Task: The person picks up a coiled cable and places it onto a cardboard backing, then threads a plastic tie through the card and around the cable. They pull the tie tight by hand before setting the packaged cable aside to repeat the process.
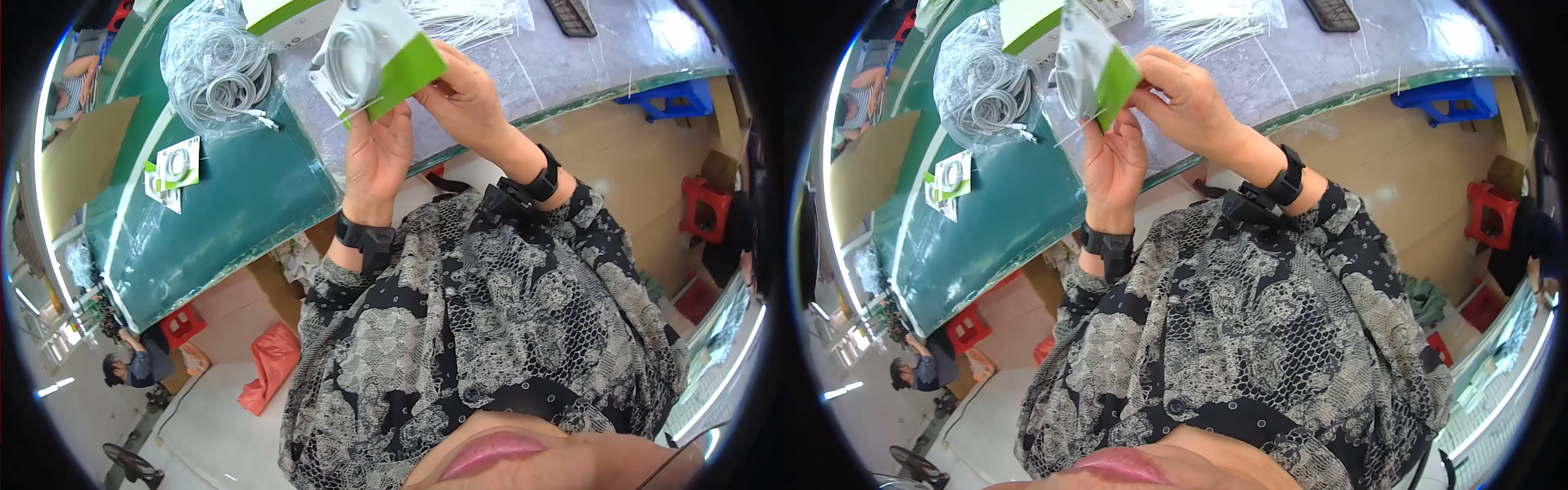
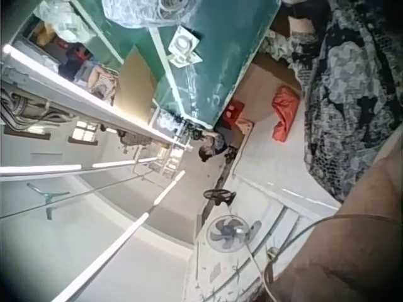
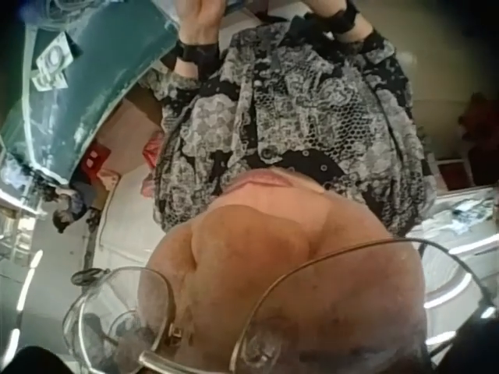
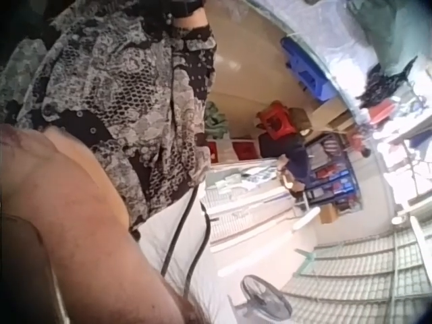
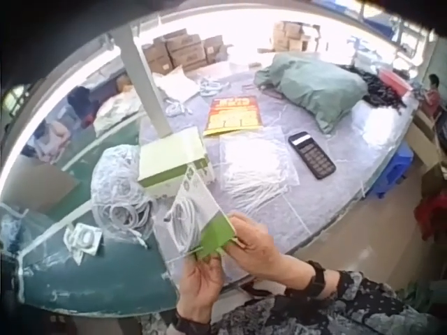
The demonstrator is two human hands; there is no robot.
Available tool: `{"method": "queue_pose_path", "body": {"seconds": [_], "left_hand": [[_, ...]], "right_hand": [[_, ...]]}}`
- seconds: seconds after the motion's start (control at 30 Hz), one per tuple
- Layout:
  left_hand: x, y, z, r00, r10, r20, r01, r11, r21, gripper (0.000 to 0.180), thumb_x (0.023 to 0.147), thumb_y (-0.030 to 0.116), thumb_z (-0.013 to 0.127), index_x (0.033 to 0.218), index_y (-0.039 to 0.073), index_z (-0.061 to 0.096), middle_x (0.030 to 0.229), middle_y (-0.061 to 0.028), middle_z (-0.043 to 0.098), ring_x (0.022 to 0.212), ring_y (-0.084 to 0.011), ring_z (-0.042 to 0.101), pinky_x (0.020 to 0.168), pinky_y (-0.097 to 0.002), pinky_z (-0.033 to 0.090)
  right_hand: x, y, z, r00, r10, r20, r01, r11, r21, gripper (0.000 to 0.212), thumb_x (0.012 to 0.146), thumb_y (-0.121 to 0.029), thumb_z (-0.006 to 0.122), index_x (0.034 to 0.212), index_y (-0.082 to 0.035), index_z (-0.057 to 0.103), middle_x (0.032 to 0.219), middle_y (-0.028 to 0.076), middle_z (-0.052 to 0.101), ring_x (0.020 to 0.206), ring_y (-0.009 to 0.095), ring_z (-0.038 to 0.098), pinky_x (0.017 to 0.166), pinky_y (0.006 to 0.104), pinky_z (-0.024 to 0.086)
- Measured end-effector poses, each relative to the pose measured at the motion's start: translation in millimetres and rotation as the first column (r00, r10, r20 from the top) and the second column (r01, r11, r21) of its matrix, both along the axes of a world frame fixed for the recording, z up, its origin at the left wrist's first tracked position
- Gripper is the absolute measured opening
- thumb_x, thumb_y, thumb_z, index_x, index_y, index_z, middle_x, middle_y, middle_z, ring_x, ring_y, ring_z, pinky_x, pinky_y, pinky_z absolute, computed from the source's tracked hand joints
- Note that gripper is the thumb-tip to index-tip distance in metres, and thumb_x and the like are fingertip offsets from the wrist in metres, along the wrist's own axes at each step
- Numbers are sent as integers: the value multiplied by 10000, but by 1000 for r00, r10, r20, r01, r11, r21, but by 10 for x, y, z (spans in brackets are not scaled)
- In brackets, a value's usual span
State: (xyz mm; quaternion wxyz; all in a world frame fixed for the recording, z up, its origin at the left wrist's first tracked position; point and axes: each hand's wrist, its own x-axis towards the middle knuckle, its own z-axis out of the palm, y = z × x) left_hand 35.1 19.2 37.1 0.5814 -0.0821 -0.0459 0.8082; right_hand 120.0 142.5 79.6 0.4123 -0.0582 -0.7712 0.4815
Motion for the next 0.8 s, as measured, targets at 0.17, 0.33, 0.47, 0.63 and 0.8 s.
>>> {"method": "queue_pose_path", "body": {"seconds": [0.17,0.33,0.47,0.63,0.8], "left_hand": [[-15,-51,-36,962,-27,-271,-32,977,-210,426,958,282,487,1305,48,407,1251,-168,530,1134,-312,552,909,-394,532],[50,-69,60,934,-75,-349,-42,948,-315,403,968,247,474,1288,10,411,1235,-177,548,1074,-332,589,889,-430,538],[83,-60,110,819,-3,-574,-263,887,-380,379,972,211,471,1279,-4,418,1199,-162,571,1028,-311,616,879,-437,541],[99,-48,99,616,94,-782,-493,820,-290,328,973,152,466,1262,-1,442,1161,-129,587,1001,-268,628,859,-432,550],[140,-52,102,606,76,-792,-452,852,-264,308,957,90,481,1253,7,457,1143,-115,594,1001,-245,624,840,-433,558]], "right_hand": [[116,28,-188,996,-34,83,50,979,-199,238,784,87,607,1002,-8,602,894,54,617,768,118,598,633,225,472],[191,53,-418,997,-1,74,17,977,-214,282,788,97,589,1051,-4,583,944,60,619,779,134,598,649,240,473],[275,277,-390,964,-249,95,260,956,-136,227,811,62,603,1028,-2,596,967,81,635,835,136,593,713,266,475],[482,391,132,963,-246,-114,261,729,632,245,782,20,653,1014,-50,613,975,51,639,861,162,564,771,292,440],[378,238,300,970,-142,195,-42,697,716,267,745,-59,680,998,-114,616,920,-12,616,869,189,528,796,309,397]]}}
